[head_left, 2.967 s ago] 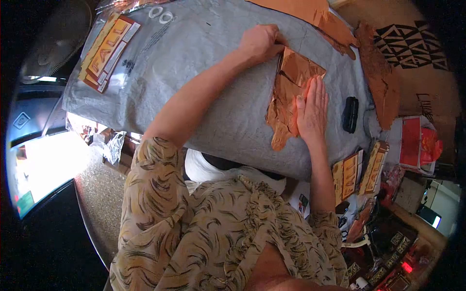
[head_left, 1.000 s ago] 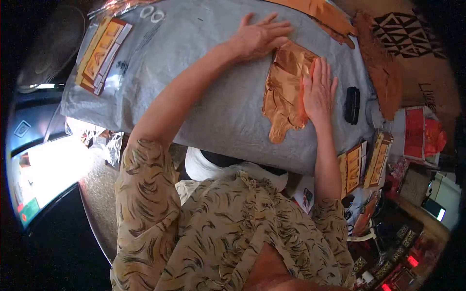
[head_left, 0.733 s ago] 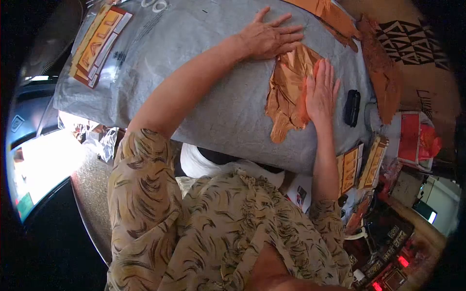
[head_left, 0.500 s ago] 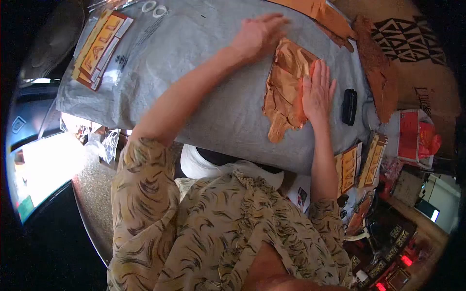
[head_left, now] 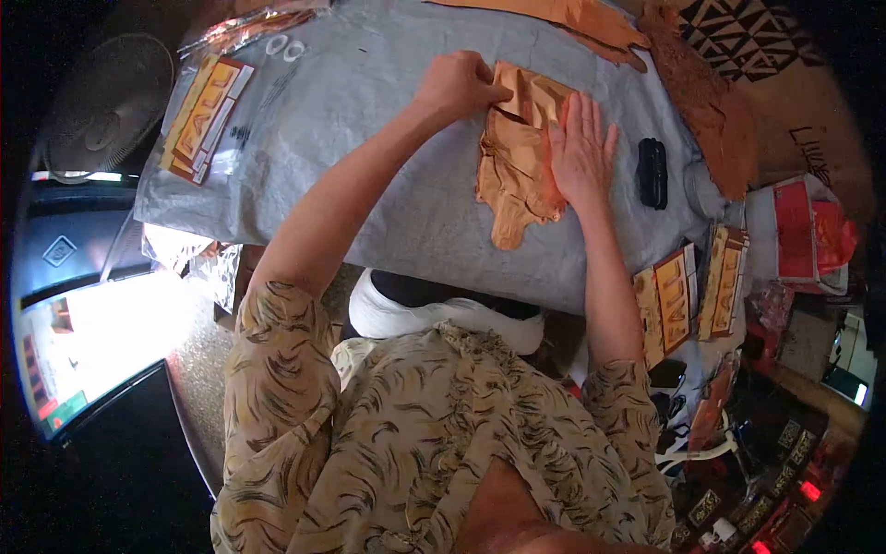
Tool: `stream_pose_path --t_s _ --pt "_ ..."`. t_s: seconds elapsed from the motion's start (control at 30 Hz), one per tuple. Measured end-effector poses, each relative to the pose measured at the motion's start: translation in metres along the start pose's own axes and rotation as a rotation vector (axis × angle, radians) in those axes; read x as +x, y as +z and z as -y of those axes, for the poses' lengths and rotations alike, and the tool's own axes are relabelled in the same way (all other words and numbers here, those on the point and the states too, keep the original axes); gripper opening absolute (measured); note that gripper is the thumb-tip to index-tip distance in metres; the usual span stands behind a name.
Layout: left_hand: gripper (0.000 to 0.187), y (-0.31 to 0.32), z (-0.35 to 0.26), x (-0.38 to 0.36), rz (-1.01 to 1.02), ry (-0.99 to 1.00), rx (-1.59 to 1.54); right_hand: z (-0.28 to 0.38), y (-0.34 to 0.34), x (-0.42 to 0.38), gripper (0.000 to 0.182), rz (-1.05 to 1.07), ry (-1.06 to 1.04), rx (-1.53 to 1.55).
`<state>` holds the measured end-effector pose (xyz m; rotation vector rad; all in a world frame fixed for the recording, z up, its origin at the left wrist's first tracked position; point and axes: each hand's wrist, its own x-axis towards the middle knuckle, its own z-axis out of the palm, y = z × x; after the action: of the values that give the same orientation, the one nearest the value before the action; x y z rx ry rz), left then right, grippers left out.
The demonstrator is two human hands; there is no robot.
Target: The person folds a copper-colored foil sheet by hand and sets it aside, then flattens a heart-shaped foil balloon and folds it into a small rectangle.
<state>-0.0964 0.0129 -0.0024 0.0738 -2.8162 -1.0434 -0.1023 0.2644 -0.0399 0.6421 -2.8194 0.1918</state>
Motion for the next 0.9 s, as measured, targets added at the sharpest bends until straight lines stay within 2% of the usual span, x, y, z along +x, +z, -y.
stream_pose_path --t_s 0.07,0.2,0.27,0.5,0.6,0.67,0.9 --pt "0.051 0.000 -0.001 -0.001 -0.037 -0.027 -0.071 0.000 0.000 0.001 0.067 0.015 0.006 -0.004" --pt "0.052 -0.002 -0.008 0.000 -0.048 -0.023 0.031 0.001 0.000 0.000 0.067 0.008 0.020 -0.002" --pt "0.049 -0.003 -0.011 0.000 -0.008 -0.114 -0.061 0.001 0.000 0.000 0.068 0.013 0.019 0.017" --pt "0.050 -0.007 -0.010 0.003 0.109 -0.067 0.037 0.002 -0.003 -0.001 0.068 0.025 0.022 -0.001" --pt "0.047 -0.008 -0.004 0.003 0.137 -0.106 -0.072 0.002 -0.002 0.000 0.068 0.043 0.035 -0.010" --pt "0.044 -0.010 -0.003 0.001 0.193 -0.195 -0.319 0.001 -0.002 0.000 0.069 0.046 0.032 0.012" --pt "0.037 -0.010 -0.004 0.003 0.240 -0.264 -0.540 0.002 -0.002 -0.001 0.069 0.027 0.040 0.029"
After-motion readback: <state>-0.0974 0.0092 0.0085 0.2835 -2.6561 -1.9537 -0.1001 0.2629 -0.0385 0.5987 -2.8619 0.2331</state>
